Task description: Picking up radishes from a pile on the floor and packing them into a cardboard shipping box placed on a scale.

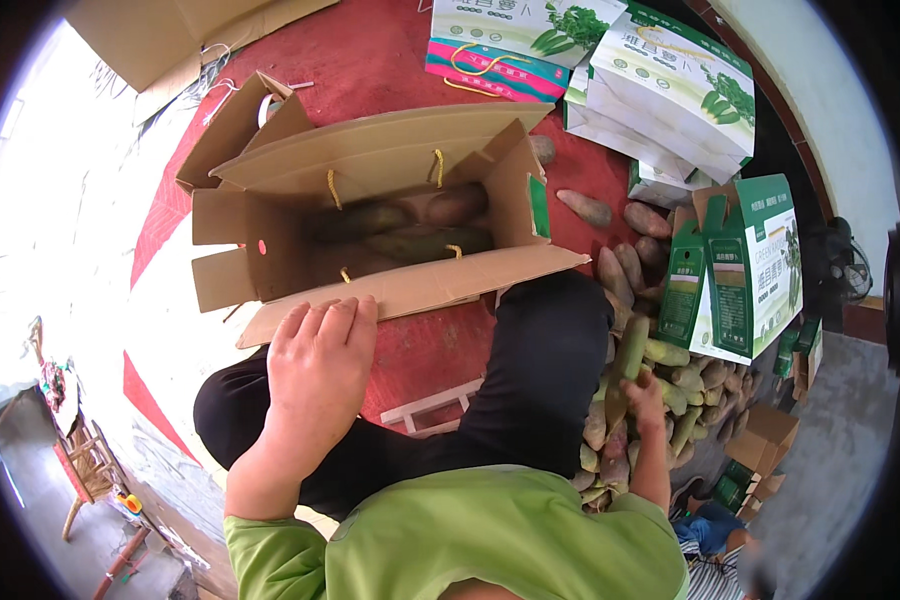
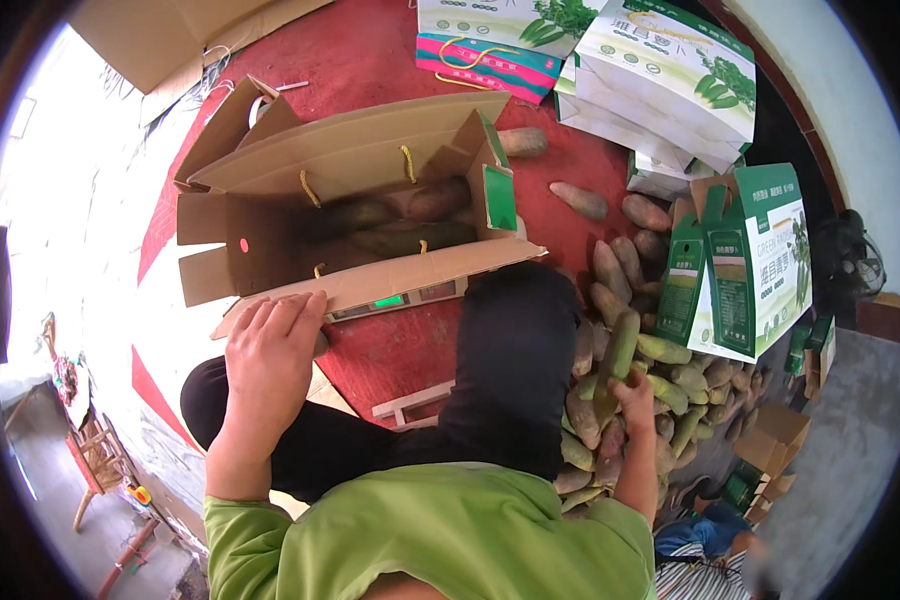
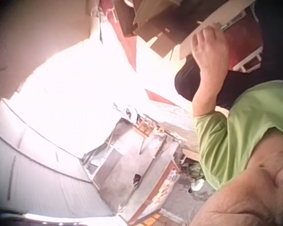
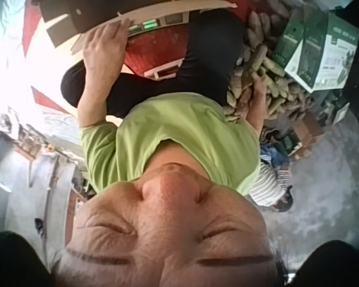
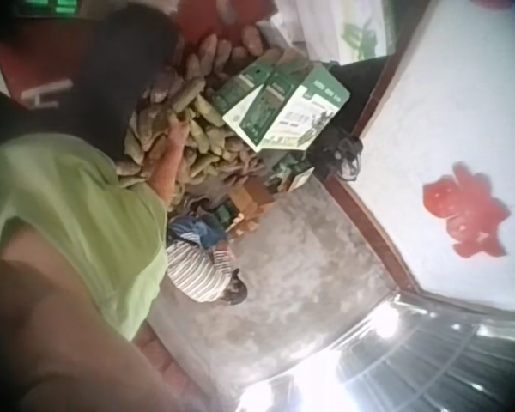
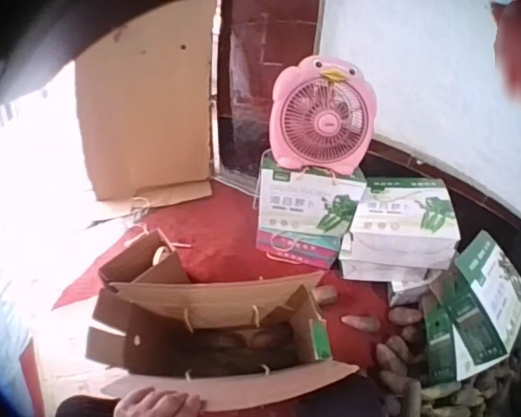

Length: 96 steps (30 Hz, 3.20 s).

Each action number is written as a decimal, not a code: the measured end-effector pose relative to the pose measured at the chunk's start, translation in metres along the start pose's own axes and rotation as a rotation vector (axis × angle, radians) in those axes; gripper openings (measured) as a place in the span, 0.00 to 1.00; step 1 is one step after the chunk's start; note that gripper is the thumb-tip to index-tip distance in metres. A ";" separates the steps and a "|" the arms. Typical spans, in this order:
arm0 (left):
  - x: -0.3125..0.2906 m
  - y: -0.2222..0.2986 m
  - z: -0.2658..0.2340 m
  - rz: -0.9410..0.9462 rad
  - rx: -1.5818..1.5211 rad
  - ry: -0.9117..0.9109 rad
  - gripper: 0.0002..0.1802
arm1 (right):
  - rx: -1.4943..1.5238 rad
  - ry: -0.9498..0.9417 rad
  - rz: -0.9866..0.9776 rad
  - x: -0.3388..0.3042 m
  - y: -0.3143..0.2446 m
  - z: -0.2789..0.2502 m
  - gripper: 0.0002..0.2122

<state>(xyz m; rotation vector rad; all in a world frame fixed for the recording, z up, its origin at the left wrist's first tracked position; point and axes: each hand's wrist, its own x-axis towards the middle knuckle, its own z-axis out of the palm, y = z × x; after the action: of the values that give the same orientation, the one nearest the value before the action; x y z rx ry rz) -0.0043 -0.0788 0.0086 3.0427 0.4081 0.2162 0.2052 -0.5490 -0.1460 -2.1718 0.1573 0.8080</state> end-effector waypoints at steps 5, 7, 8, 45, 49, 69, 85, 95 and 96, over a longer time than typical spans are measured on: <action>0.001 0.000 0.005 0.020 0.016 0.049 0.17 | -0.151 -0.018 -0.516 0.023 -0.158 0.002 0.29; 0.004 0.003 0.006 0.045 0.029 0.061 0.17 | -0.390 0.052 -0.643 -0.005 -0.241 0.008 0.30; 0.004 0.003 0.006 0.048 0.030 0.060 0.17 | -0.485 0.051 -0.778 -0.013 -0.275 0.015 0.30; 0.023 0.008 0.008 -0.283 -0.174 -0.127 0.09 | -0.365 0.054 -0.651 0.048 -0.210 0.014 0.16; 0.026 0.004 0.015 -0.230 -0.201 -0.059 0.09 | -0.876 0.203 -0.440 0.083 -0.041 -0.010 0.17; 0.029 0.005 0.010 -0.056 -0.104 0.045 0.06 | -1.758 -0.312 -0.424 0.075 0.106 0.019 0.15; 0.011 -0.002 0.017 0.007 -0.027 -0.042 0.14 | 0.040 0.091 -0.479 0.077 -0.123 0.022 0.29; 0.003 0.001 0.015 0.047 0.035 -0.038 0.17 | 0.228 -0.253 -1.089 -0.047 -0.365 0.054 0.30; 0.001 0.001 0.015 0.044 0.028 -0.050 0.18 | 0.101 -0.347 -1.210 -0.046 -0.381 0.071 0.30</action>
<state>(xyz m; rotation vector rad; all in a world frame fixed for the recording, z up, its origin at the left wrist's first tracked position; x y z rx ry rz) -0.0011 -0.0803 -0.0065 3.0799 0.3434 0.1369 0.2707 -0.2473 0.0927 -1.5533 -1.1452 0.3981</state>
